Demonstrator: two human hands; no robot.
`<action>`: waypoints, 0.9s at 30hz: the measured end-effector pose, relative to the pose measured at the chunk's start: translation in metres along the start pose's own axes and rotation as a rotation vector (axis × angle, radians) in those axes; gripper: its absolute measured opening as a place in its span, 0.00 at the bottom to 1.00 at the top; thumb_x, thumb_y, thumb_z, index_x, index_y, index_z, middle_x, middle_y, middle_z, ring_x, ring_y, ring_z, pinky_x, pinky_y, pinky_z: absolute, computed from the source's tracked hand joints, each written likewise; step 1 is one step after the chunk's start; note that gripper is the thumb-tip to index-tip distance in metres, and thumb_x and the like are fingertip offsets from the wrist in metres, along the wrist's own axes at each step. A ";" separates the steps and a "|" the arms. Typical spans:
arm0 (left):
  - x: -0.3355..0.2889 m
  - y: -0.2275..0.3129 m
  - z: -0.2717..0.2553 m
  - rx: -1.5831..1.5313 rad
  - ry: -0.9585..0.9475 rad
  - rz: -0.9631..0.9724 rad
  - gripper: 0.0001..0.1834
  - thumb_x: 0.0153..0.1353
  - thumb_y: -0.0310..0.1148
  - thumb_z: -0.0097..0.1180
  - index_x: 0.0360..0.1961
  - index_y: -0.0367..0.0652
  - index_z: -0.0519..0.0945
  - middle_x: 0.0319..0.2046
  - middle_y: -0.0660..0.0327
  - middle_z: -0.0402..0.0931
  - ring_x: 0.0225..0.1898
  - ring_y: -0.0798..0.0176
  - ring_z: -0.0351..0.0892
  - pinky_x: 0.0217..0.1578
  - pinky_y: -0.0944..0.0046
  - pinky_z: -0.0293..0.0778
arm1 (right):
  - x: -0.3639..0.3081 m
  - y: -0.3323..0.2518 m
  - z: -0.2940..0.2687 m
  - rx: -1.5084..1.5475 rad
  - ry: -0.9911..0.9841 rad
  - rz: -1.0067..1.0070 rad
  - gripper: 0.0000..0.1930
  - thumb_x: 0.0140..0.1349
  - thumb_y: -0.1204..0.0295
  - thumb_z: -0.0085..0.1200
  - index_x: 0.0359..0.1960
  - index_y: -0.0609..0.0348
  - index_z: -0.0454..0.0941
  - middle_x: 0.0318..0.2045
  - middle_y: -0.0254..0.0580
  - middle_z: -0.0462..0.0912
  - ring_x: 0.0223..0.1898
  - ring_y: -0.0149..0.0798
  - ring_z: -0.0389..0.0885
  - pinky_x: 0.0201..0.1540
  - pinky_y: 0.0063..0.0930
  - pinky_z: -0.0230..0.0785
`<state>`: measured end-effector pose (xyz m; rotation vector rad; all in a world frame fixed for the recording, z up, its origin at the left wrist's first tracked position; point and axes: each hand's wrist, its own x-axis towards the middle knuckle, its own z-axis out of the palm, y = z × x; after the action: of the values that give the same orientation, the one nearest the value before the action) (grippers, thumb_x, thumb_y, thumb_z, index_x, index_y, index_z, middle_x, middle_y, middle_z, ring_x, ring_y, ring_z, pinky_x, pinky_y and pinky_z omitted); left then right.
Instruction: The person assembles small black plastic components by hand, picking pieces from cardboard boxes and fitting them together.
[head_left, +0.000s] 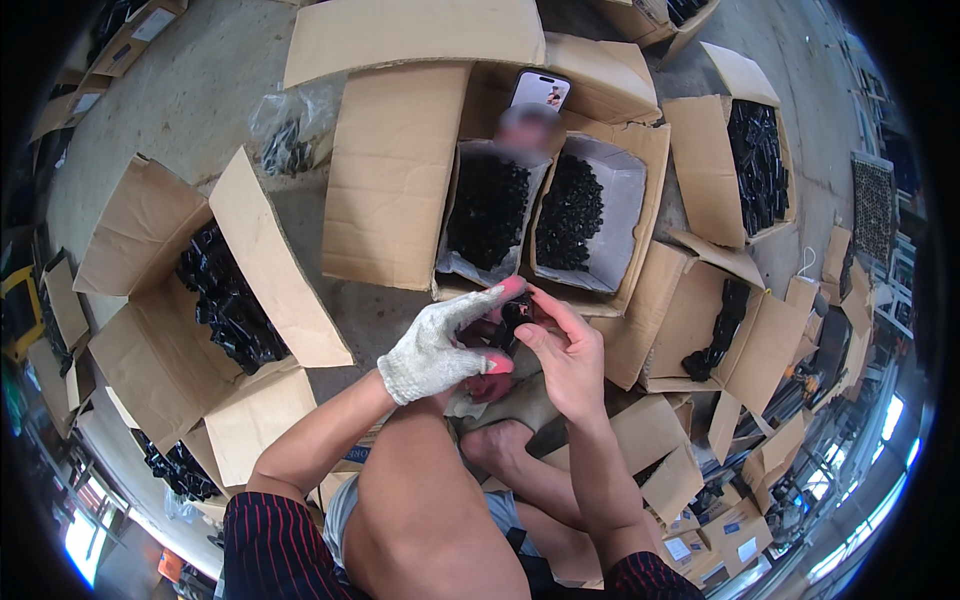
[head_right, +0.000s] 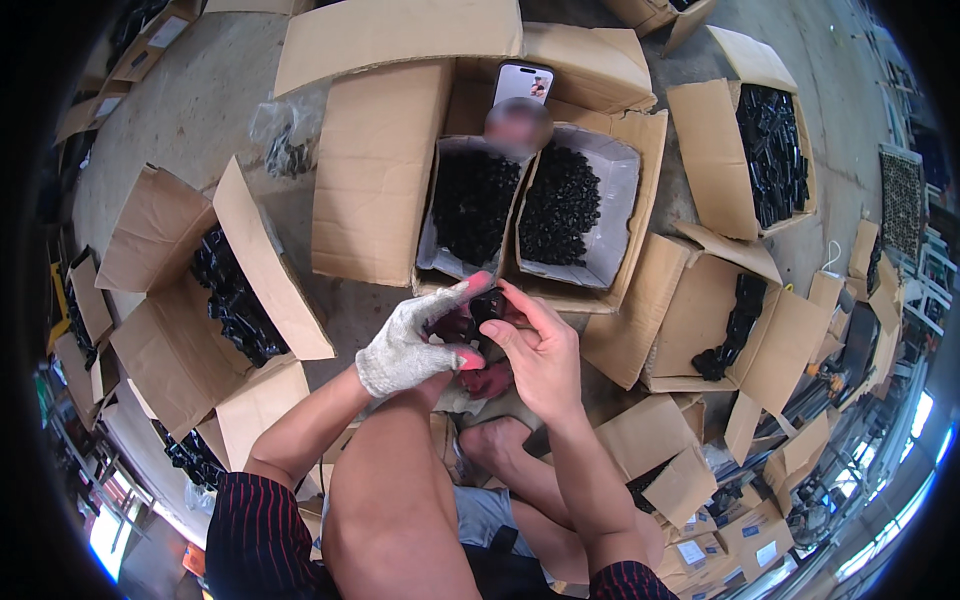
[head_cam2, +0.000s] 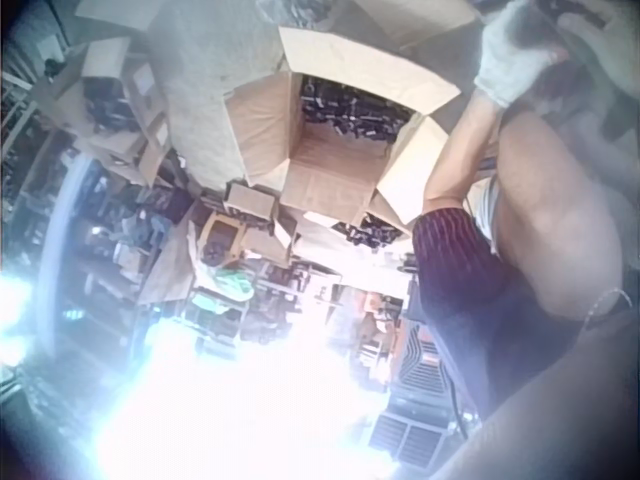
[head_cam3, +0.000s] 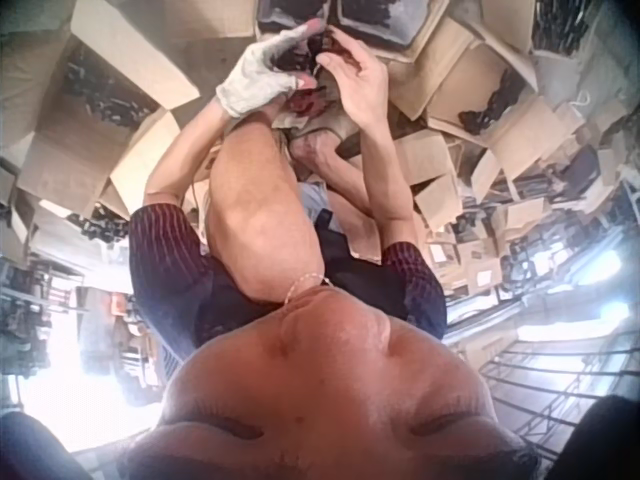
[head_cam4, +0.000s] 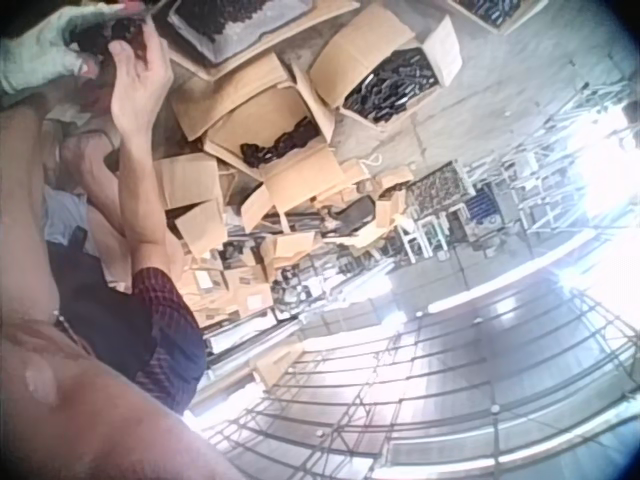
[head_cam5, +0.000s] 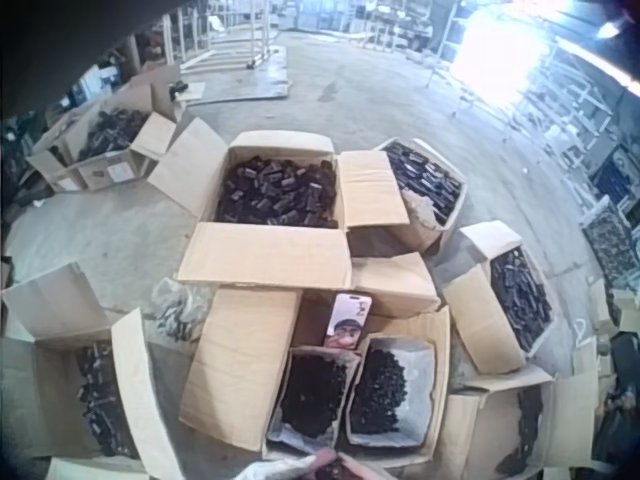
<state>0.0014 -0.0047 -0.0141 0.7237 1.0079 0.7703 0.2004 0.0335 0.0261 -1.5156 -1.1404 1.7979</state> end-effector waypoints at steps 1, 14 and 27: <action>-0.001 -0.003 0.001 -0.027 0.006 0.009 0.46 0.52 0.21 0.74 0.74 0.50 0.70 0.54 0.61 0.79 0.52 0.70 0.75 0.54 0.65 0.78 | 0.000 0.000 0.001 0.010 0.006 0.001 0.24 0.68 0.79 0.64 0.64 0.70 0.75 0.49 0.36 0.81 0.48 0.26 0.81 0.53 0.21 0.75; -0.005 -0.009 0.002 -0.411 -0.008 -0.010 0.42 0.60 0.16 0.66 0.75 0.44 0.65 0.61 0.61 0.75 0.59 0.67 0.75 0.61 0.62 0.75 | 0.006 -0.005 0.008 -0.330 0.097 -0.019 0.24 0.62 0.68 0.71 0.56 0.70 0.81 0.41 0.44 0.86 0.41 0.29 0.85 0.46 0.24 0.76; -0.004 0.000 -0.001 -0.350 -0.016 -0.051 0.47 0.59 0.17 0.65 0.78 0.47 0.60 0.67 0.64 0.69 0.61 0.69 0.71 0.62 0.65 0.72 | 0.007 -0.015 -0.010 -0.259 0.094 -0.044 0.23 0.62 0.71 0.71 0.57 0.65 0.82 0.37 0.38 0.86 0.39 0.28 0.83 0.47 0.23 0.75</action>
<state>-0.0005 -0.0084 -0.0124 0.3997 0.8447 0.8673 0.2061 0.0493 0.0348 -1.6864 -1.3912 1.5794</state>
